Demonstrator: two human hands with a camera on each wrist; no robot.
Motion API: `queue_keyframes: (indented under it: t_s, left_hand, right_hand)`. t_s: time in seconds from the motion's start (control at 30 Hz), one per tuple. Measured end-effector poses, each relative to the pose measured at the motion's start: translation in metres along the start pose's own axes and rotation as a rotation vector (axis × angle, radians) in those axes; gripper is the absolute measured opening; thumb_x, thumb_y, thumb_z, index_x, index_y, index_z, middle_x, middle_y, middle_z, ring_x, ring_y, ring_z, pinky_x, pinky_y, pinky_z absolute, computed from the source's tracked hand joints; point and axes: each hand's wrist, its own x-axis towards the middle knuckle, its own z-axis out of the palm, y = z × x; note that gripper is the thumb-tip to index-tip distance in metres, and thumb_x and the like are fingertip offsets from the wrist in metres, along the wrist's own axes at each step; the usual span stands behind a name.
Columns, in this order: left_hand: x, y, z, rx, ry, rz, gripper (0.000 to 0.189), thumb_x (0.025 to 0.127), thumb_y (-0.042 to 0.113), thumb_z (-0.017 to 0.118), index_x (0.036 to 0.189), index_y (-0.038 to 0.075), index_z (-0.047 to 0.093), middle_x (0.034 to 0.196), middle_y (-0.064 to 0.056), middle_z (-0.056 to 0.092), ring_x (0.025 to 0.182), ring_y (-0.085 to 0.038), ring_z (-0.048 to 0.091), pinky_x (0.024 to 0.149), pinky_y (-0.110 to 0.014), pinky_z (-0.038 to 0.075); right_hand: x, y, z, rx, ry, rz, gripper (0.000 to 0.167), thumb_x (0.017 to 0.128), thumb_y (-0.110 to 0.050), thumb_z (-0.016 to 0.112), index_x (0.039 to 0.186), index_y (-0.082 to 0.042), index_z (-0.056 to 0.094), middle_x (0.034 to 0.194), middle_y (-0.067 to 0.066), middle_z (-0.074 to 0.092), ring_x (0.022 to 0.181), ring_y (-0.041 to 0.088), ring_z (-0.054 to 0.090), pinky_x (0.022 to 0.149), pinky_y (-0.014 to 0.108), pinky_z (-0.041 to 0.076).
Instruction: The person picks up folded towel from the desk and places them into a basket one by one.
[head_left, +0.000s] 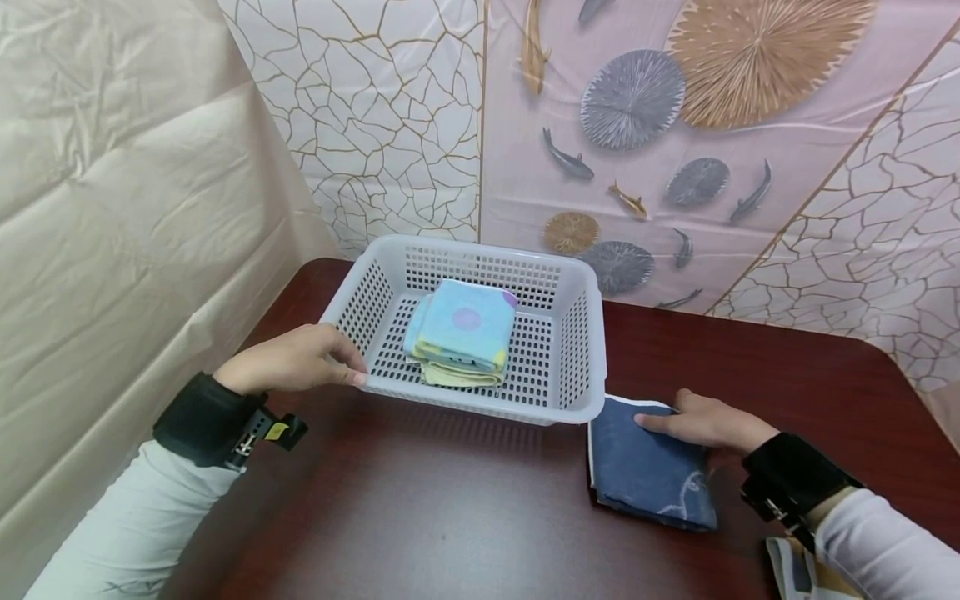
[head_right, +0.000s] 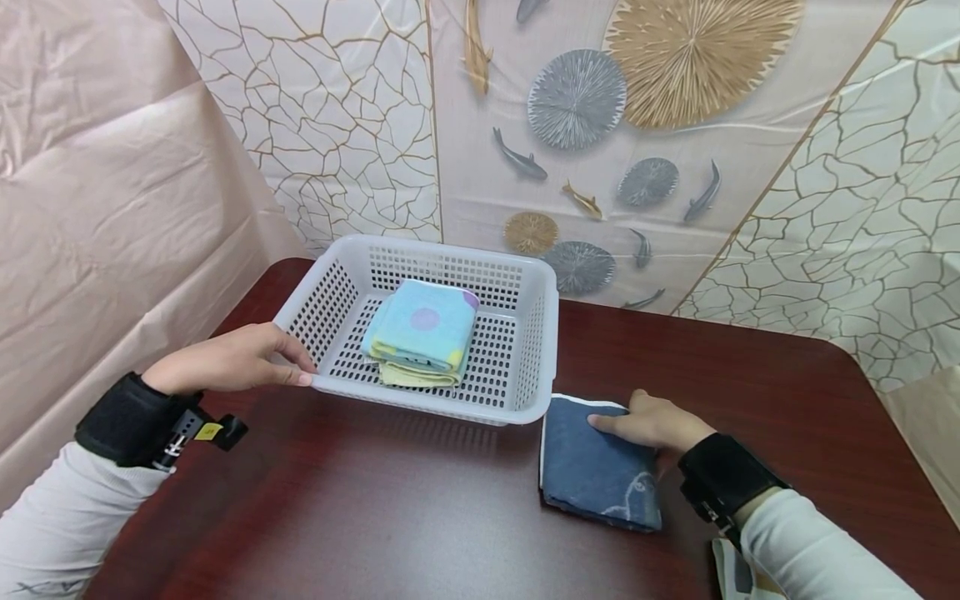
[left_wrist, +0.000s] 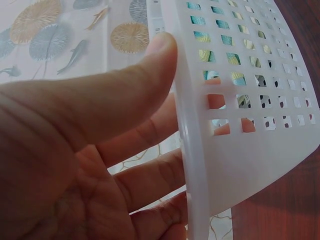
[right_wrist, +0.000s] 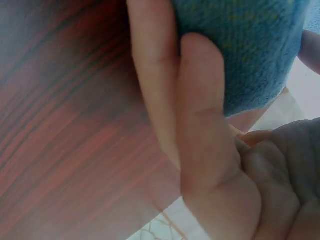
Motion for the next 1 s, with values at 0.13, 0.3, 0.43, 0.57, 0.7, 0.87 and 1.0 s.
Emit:
queue_keyframes:
  t_s: [0.13, 0.3, 0.43, 0.57, 0.7, 0.87, 1.0]
  left_hand:
    - [0.0, 0.0, 0.0, 0.003, 0.002, -0.001, 0.014, 0.09, 0.017, 0.072, 0.098, 0.008, 0.078, 0.095, -0.005, 0.073, 0.091, -0.023, 0.057, 0.076, -0.033, 0.045]
    - [-0.001, 0.0, 0.0, 0.006, 0.007, -0.001, 0.013, 0.09, 0.016, 0.071, 0.097, 0.008, 0.078, 0.095, -0.005, 0.073, 0.091, -0.022, 0.057, 0.076, -0.032, 0.045]
    - [-0.001, 0.0, 0.0, 0.003, 0.007, 0.001, 0.014, 0.09, 0.016, 0.071, 0.098, 0.007, 0.078, 0.096, -0.005, 0.073, 0.091, -0.023, 0.057, 0.077, -0.033, 0.046]
    - [-0.001, 0.0, 0.0, 0.001, 0.007, 0.005, 0.014, 0.09, 0.016, 0.071, 0.099, 0.007, 0.078, 0.096, -0.005, 0.073, 0.092, -0.023, 0.058, 0.077, -0.033, 0.045]
    - [-0.001, -0.001, 0.0, 0.005, 0.012, 0.007, 0.013, 0.09, 0.015, 0.071, 0.098, 0.007, 0.078, 0.095, -0.005, 0.073, 0.091, -0.022, 0.058, 0.076, -0.033, 0.045]
    - [-0.001, -0.001, 0.0, 0.0, 0.014, -0.002, 0.013, 0.09, 0.015, 0.071, 0.098, 0.007, 0.078, 0.096, -0.006, 0.073, 0.092, -0.024, 0.057, 0.077, -0.034, 0.046]
    - [-0.001, -0.001, 0.0, 0.0, 0.016, -0.007, 0.014, 0.09, 0.015, 0.071, 0.099, 0.007, 0.078, 0.097, -0.006, 0.073, 0.094, -0.025, 0.057, 0.078, -0.034, 0.046]
  right_hand:
    - [-0.001, -0.004, 0.005, 0.049, -0.023, 0.007, 0.092, 0.096, -0.054, 0.056, 0.132, 0.026, 0.03, 0.103, 0.026, 0.054, 0.08, 0.024, 0.063, 0.057, 0.04, 0.058]
    - [-0.001, -0.009, 0.008, 0.059, -0.068, 0.047, 0.105, 0.095, -0.061, 0.053, 0.139, 0.027, 0.016, 0.12, 0.04, 0.047, 0.084, 0.023, 0.066, 0.057, 0.04, 0.058]
    - [-0.001, -0.012, 0.01, 0.043, -0.086, 0.058, 0.105, 0.094, -0.063, 0.052, 0.139, 0.026, 0.019, 0.122, 0.041, 0.046, 0.085, 0.025, 0.066, 0.058, 0.04, 0.058]
    - [-0.002, -0.017, 0.014, 0.031, -0.085, 0.051, 0.097, 0.093, -0.062, 0.054, 0.133, 0.024, 0.03, 0.108, 0.03, 0.055, 0.076, 0.023, 0.066, 0.057, 0.039, 0.059]
    - [-0.004, -0.022, 0.018, 0.026, -0.077, 0.05, 0.096, 0.093, -0.061, 0.056, 0.132, 0.023, 0.033, 0.106, 0.028, 0.056, 0.076, 0.022, 0.066, 0.056, 0.038, 0.059]
    - [-0.006, -0.028, 0.022, 0.02, -0.07, 0.047, 0.093, 0.093, -0.061, 0.056, 0.132, 0.022, 0.035, 0.105, 0.025, 0.057, 0.074, 0.021, 0.065, 0.055, 0.037, 0.058]
    - [-0.008, -0.032, 0.026, 0.014, -0.069, 0.015, 0.089, 0.093, -0.06, 0.057, 0.13, 0.019, 0.04, 0.1, 0.021, 0.059, 0.071, 0.019, 0.065, 0.053, 0.038, 0.057]
